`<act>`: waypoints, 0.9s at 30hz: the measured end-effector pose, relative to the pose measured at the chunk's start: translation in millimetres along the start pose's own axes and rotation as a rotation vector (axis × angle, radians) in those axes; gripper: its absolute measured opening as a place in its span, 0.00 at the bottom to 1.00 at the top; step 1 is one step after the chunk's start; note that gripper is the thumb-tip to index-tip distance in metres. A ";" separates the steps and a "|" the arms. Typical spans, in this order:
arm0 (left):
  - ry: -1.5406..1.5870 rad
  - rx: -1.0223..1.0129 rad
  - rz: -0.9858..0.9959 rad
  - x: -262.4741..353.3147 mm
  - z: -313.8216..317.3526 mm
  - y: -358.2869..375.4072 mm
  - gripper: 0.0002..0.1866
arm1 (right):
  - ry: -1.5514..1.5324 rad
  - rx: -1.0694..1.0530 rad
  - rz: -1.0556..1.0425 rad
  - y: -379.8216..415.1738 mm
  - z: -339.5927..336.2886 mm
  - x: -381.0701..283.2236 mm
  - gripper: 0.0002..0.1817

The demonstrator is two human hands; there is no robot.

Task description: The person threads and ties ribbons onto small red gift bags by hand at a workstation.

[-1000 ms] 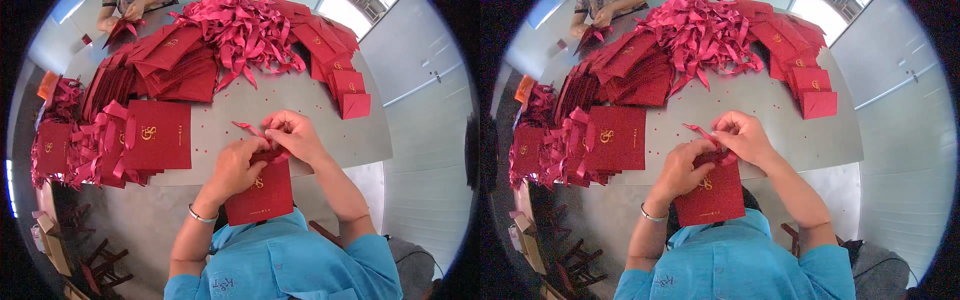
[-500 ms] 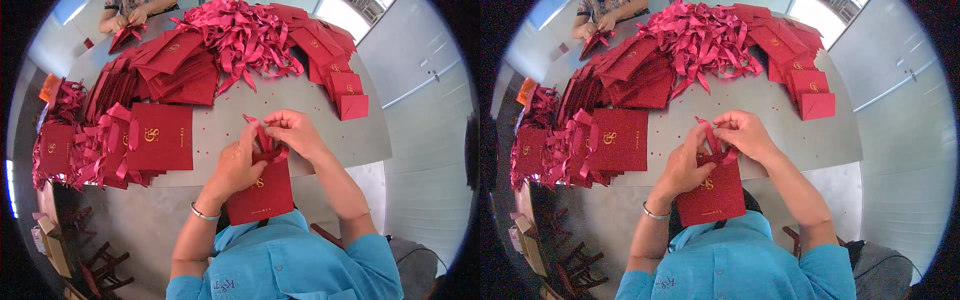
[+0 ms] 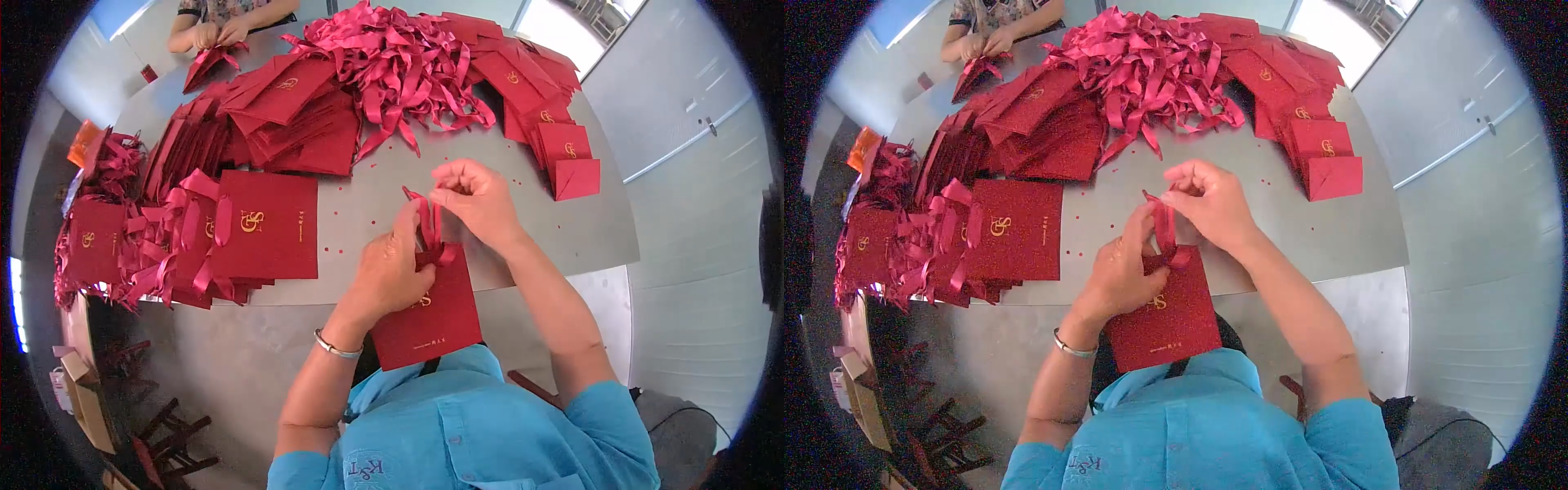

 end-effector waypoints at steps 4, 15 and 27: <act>-0.029 -0.004 0.005 -2.1 2.6 -0.2 0.46 | 0.077 -0.041 0.026 -15.6 6.2 4.2 0.13; -0.015 0.044 0.050 2.3 -1.2 2.7 0.41 | 0.066 -0.117 0.123 -32.3 13.7 3.4 0.17; 0.094 -0.037 0.070 9.8 -13.6 4.5 0.42 | 0.018 -0.150 0.188 -16.1 4.5 -0.2 0.17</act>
Point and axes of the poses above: each hand's wrist, its own y-axis away from the middle knuckle, its own z-axis out of the palm, x = y × z, the point moved 3 cm from there along -y, towards the middle knuckle, and after that the axes turned 2 degrees about -x, right-handed, at the moved point
